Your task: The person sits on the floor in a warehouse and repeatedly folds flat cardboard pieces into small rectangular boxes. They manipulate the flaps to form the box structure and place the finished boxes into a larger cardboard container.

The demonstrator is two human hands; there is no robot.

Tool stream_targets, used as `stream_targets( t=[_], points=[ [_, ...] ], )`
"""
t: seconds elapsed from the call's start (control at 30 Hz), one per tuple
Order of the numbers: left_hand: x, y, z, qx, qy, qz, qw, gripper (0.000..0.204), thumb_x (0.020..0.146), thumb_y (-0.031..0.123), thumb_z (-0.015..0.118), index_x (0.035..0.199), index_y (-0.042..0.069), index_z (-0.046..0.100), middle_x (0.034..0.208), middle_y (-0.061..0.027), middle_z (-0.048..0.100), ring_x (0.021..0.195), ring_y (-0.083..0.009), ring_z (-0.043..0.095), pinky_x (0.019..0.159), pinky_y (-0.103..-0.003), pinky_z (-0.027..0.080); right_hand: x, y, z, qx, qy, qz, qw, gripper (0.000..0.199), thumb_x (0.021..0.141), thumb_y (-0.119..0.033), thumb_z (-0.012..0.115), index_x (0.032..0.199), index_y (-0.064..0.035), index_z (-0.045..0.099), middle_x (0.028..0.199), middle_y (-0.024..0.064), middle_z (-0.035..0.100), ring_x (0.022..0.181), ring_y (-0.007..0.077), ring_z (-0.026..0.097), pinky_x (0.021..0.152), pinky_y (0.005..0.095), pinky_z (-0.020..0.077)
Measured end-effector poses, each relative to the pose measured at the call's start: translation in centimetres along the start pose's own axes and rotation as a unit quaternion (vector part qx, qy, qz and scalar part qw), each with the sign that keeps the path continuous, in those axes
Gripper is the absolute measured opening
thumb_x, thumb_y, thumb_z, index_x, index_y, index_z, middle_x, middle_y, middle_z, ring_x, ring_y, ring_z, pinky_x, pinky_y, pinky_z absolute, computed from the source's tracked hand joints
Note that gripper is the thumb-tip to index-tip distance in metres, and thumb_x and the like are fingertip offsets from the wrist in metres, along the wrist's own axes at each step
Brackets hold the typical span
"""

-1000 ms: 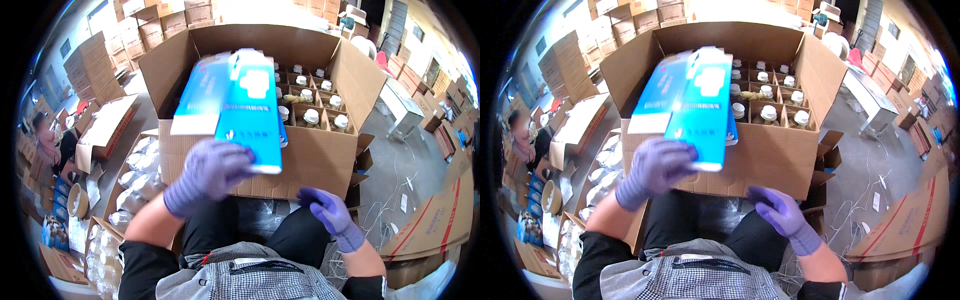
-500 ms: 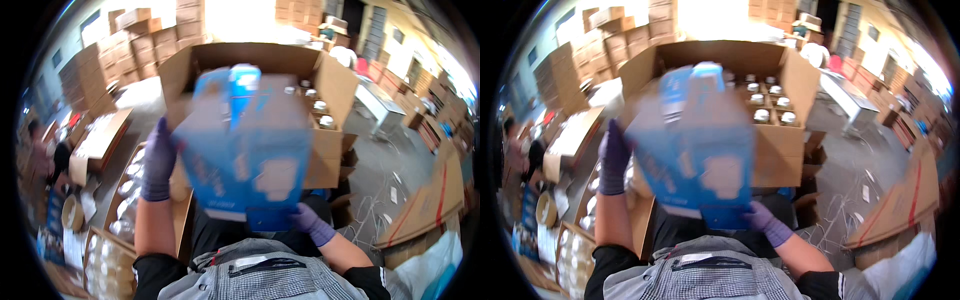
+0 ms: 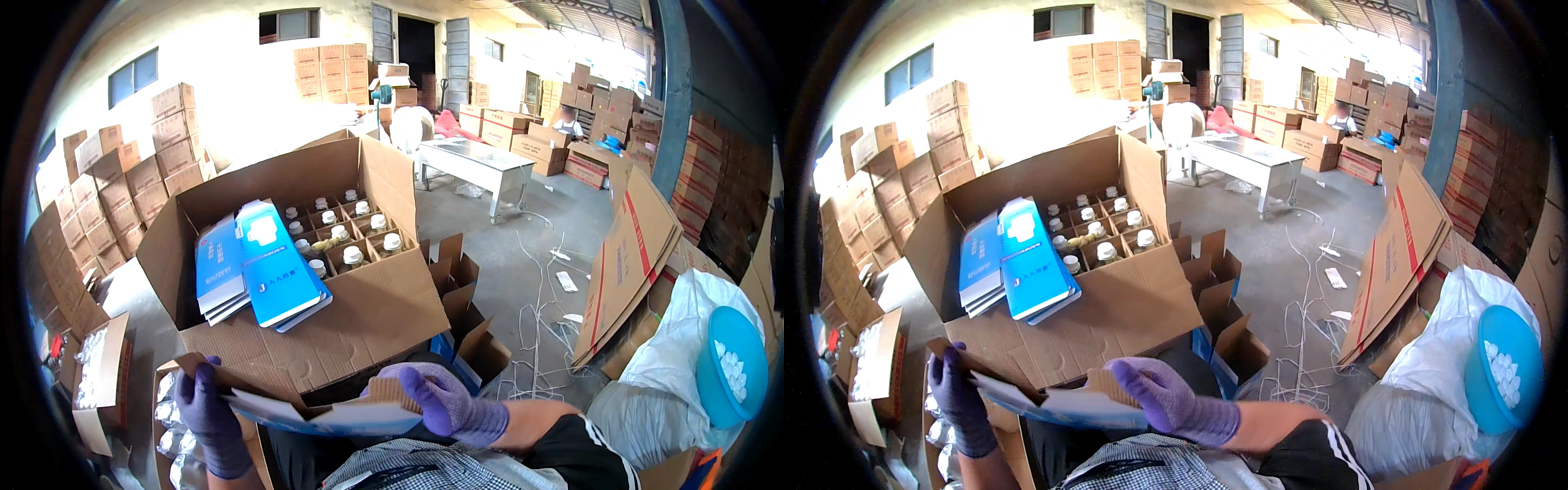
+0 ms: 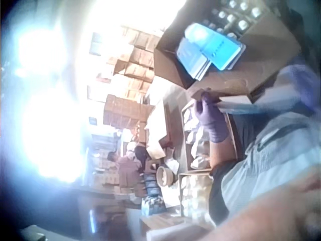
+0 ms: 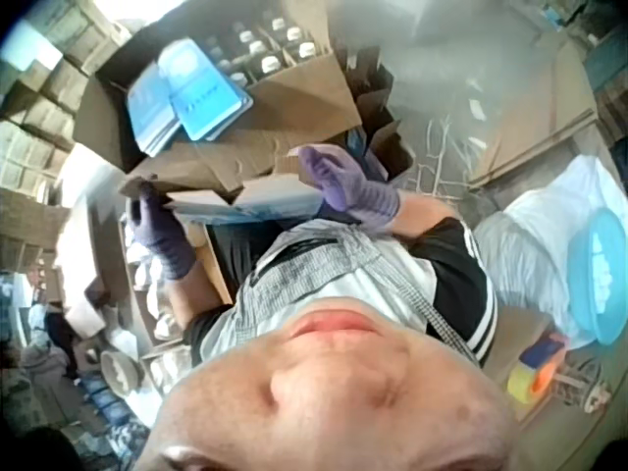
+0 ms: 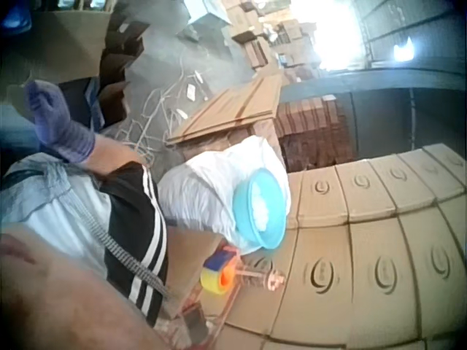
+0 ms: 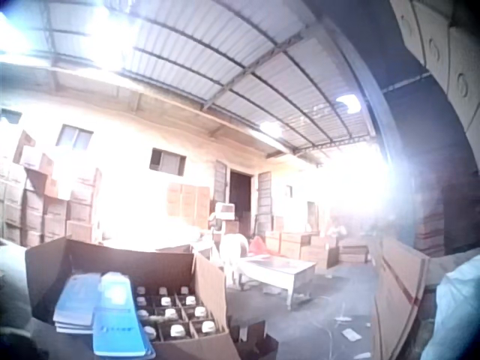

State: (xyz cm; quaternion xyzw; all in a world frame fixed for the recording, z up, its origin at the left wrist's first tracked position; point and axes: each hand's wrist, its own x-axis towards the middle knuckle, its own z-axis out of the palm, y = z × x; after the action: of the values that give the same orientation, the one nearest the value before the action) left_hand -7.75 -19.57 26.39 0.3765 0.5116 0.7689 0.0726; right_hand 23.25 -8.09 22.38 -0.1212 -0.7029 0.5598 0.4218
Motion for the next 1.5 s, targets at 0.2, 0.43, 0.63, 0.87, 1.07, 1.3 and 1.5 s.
stream_targets(
  t=[0.2,0.43,0.63,0.87,1.07,1.3,1.5],
  points=[
    [-6.1,3.0,4.6,0.138,-0.277,0.193,0.931,0.030,0.080,0.018,0.071,0.106,0.003,0.068,0.101,-0.0166,0.066,0.099,-0.0326,0.062,0.092,-0.044,0.047,-1.6,1.9,2.0,-0.005,0.207,-0.099,0.973,0.034,0.102,-0.014,0.058,0.133,-0.0002,0.054,0.129,0.0167,0.061,0.119,0.0247,0.060,0.104,0.0350,0.0482],
    [-5.2,2.8,3.6,0.161,-0.458,0.269,0.832,0.049,0.068,0.069,0.075,0.069,0.020,0.074,0.094,-0.0034,0.071,0.109,-0.0309,0.055,0.100,-0.051,0.038,-3.0,-2.0,0.5,0.147,0.249,0.119,0.950,0.034,0.100,-0.021,0.063,0.128,-0.0032,0.055,0.118,0.0138,0.059,0.106,0.0239,0.062,0.099,0.0342,0.0496],
    [-4.7,2.7,2.4,0.312,-0.395,0.251,0.827,0.031,0.059,0.032,0.090,0.077,0.013,0.073,0.094,-0.0069,0.066,0.104,-0.0347,0.057,0.091,-0.048,0.047,-1.1,-2.8,-0.5,-0.261,-0.209,-0.218,0.917,0.045,0.095,-0.038,0.065,0.125,-0.0041,0.065,0.134,0.0165,0.053,0.116,0.0342,0.053,0.107,0.0470,0.0365],
    [-4.1,-0.4,1.7,0.199,-0.345,0.247,0.883,0.070,0.065,0.016,0.090,0.126,0.002,0.059,0.124,-0.0171,0.059,0.111,-0.0321,0.061,0.094,-0.043,0.052,-0.7,-3.6,1.1,-0.370,-0.124,-0.240,0.889,0.045,0.078,-0.018,0.079,0.118,-0.0054,0.063,0.114,0.0111,0.063,0.092,0.0320,0.061,0.080,0.0456,0.0472],
    [-7.8,-2.8,1.1,-0.068,-0.299,-0.167,0.937,0.049,0.091,0.033,0.062,0.124,-0.004,0.065,0.118,-0.0142,0.067,0.109,-0.0203,0.063,0.097,-0.032,0.048,-0.5,-3.6,2.8,-0.503,-0.278,-0.333,0.747,0.041,0.082,-0.033,0.071,0.120,-0.0159,0.069,0.130,0.0055,0.063,0.118,0.0267,0.058,0.096,0.0429,0.0456],
    [-8.6,-2.7,1.5,-0.031,-0.295,-0.145,0.944,0.043,0.091,0.033,0.065,0.119,0.001,0.070,0.110,-0.0150,0.071,0.102,-0.0202,0.067,0.094,-0.035,0.052,-0.5,-2.8,3.1,-0.475,-0.381,-0.222,0.761,0.045,0.088,-0.048,0.069,0.116,-0.0128,0.070,0.120,0.0093,0.067,0.109,0.0262,0.063,0.093,0.0428,0.0497],
    [-7.6,-1.2,1.7,-0.030,-0.314,-0.191,0.929,0.053,0.084,0.033,0.059,0.121,-0.004,0.068,0.112,-0.0169,0.071,0.102,-0.0242,0.067,0.096,-0.035,0.050,0.9,-3.7,0.9,-0.349,-0.265,-0.238,0.867,0.031,0.088,-0.032,0.069,0.109,-0.0083,0.071,0.106,0.0100,0.066,0.099,0.0237,0.063,0.082,0.0399,0.0485]
  ],
)
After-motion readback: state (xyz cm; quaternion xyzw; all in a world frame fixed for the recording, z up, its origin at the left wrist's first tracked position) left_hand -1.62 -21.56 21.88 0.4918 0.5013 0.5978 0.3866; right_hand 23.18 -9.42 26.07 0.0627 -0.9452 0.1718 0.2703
